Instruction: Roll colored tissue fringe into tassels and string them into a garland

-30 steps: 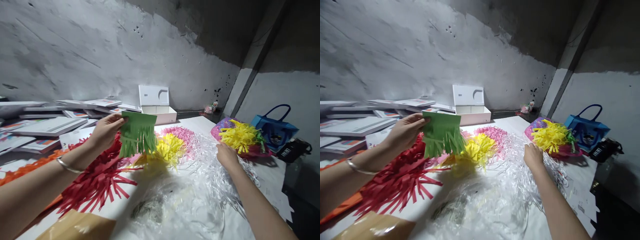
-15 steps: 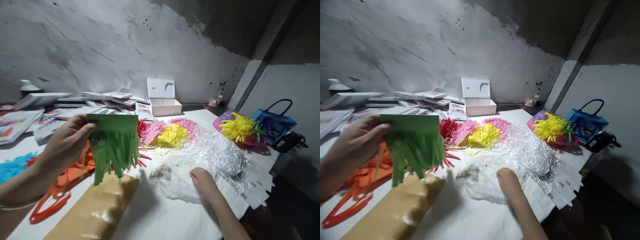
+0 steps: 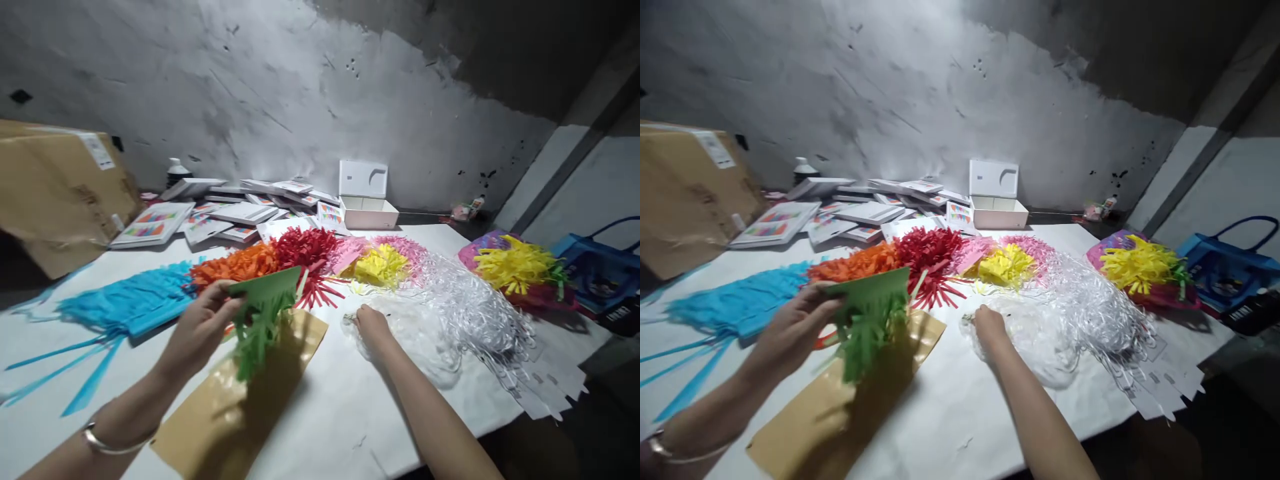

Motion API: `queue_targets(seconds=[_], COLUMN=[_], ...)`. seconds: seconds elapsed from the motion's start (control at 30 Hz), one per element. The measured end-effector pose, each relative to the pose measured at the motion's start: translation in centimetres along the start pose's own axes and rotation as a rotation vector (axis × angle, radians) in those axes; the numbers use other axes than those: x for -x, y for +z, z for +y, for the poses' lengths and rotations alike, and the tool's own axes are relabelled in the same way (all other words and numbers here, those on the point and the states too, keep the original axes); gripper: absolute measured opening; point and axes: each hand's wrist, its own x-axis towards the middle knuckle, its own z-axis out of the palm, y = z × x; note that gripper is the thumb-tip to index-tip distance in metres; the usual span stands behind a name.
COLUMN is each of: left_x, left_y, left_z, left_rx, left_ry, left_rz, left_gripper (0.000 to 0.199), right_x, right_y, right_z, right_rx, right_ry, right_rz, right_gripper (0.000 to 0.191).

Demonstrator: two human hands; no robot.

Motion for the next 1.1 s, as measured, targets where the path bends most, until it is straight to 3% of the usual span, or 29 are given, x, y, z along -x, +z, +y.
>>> queue_targets(seconds=[0.13,0.23,0.33,0.43,0.5,0.6,0.67,0.9,1.1], left_x=[3.1,4.9,6.8,9.0,10.5,12.3,13.0,13.7,13.6], left_y=[0.0,0.1,0.9,2.3,3.3,4.2,4.5,4.6,4.4], left_z=[-1.8,-3.1,-4.0,-4.5,-4.7,-5.1,-5.5,-7.3,-7.3], left_rx=[0.165,0.234,0.294,0.381,0.478,0.641,0.695,0.588,0.422], left_ry=[-0.143,-0.237,-0.297,-0.336,-0.363,-0.429,-0.468,-0.440,-0.368], left_rz=[-0.076,-0.085,-0.100,-0.100,-0.100,-0.140,-0.162,-0.137,-0.146], left_gripper=[0.034,0.038,0.039,0.039,0.039,0.039,0.038,0.041,0.038], right_x=[-0.1,1.0,4.3,8.6,10.8,12.2,12.5,13.2,13.0], right_y=[-1.4,-3.4,-4.6,-4.0,-2.9,-1.2,-0.4,0.7,0.7], right_z=[0.2,-1.3,-5.8,-11.5,-14.4,-16.0,-15.7,-14.3,-13.7], right_rx=[0.006,-0.002,-0.043,-0.130,-0.178,-0.187,-0.292,-0.973,-1.122], right_ry=[-0.003,-0.044,-0.168,-0.404,-0.577,-0.594,-0.516,-0.199,-0.187], right_rz=[0.000,0.062,0.192,0.262,0.485,0.684,0.672,0.396,0.234], right_gripper=[0.031,0.022,0.020,0.022,0.023,0.020,0.019,0.011,0.010])
